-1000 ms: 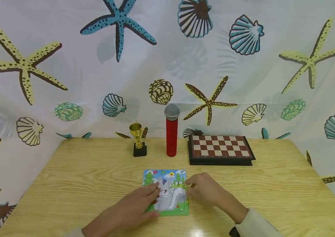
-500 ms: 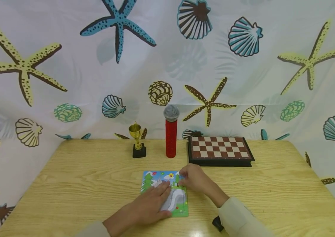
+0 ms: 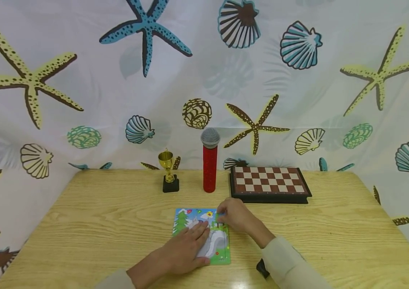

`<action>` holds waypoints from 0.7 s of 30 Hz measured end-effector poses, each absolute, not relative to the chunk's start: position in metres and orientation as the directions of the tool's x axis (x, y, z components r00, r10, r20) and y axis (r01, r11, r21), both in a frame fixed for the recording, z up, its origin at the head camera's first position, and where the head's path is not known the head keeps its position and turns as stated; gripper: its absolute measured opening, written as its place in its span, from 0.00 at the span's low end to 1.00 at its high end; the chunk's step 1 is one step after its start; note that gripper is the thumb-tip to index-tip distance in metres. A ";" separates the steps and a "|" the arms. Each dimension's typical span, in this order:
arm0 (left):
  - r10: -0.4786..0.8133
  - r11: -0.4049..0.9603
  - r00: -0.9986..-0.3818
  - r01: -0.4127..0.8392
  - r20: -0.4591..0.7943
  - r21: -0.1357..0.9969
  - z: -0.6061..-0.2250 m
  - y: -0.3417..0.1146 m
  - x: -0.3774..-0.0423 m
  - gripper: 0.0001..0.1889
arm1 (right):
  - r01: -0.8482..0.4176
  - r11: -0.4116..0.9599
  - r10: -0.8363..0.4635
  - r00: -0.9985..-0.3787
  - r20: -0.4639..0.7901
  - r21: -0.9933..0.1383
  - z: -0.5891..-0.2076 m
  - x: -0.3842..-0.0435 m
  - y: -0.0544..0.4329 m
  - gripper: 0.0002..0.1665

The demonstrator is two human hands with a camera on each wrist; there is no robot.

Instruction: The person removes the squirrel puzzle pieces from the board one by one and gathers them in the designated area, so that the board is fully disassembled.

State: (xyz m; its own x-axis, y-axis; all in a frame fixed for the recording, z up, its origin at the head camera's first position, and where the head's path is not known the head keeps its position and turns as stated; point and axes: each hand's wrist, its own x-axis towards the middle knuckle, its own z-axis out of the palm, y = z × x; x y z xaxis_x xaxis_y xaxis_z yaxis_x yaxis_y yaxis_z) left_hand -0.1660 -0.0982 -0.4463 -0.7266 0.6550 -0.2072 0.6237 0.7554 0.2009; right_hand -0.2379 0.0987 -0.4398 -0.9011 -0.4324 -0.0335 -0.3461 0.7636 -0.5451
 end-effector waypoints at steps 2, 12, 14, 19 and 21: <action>0.654 0.756 -0.727 0.625 -0.210 0.193 -0.447 -0.098 -0.166 0.39 | -0.347 0.767 -0.434 -0.900 -0.039 -0.540 -0.439 -0.238 0.098 0.10; 0.648 0.762 -0.728 0.621 -0.224 0.184 -0.446 -0.098 -0.166 0.39 | -0.305 0.781 -0.415 -0.905 -0.088 -0.546 -0.442 -0.242 0.092 0.08; 0.645 0.764 -0.729 0.618 -0.230 0.184 -0.445 -0.098 -0.165 0.39 | -0.301 0.782 -0.414 -0.905 -0.094 -0.546 -0.442 -0.242 0.091 0.09; 0.638 0.770 -0.729 0.610 -0.248 0.187 -0.443 -0.097 -0.164 0.39 | -0.273 0.792 -0.399 -0.909 -0.123 -0.546 -0.440 -0.243 0.091 0.09; 0.636 0.772 -0.729 0.608 -0.253 0.187 -0.443 -0.096 -0.164 0.39 | -0.261 0.795 -0.391 -0.911 -0.133 -0.548 -0.439 -0.243 0.090 0.09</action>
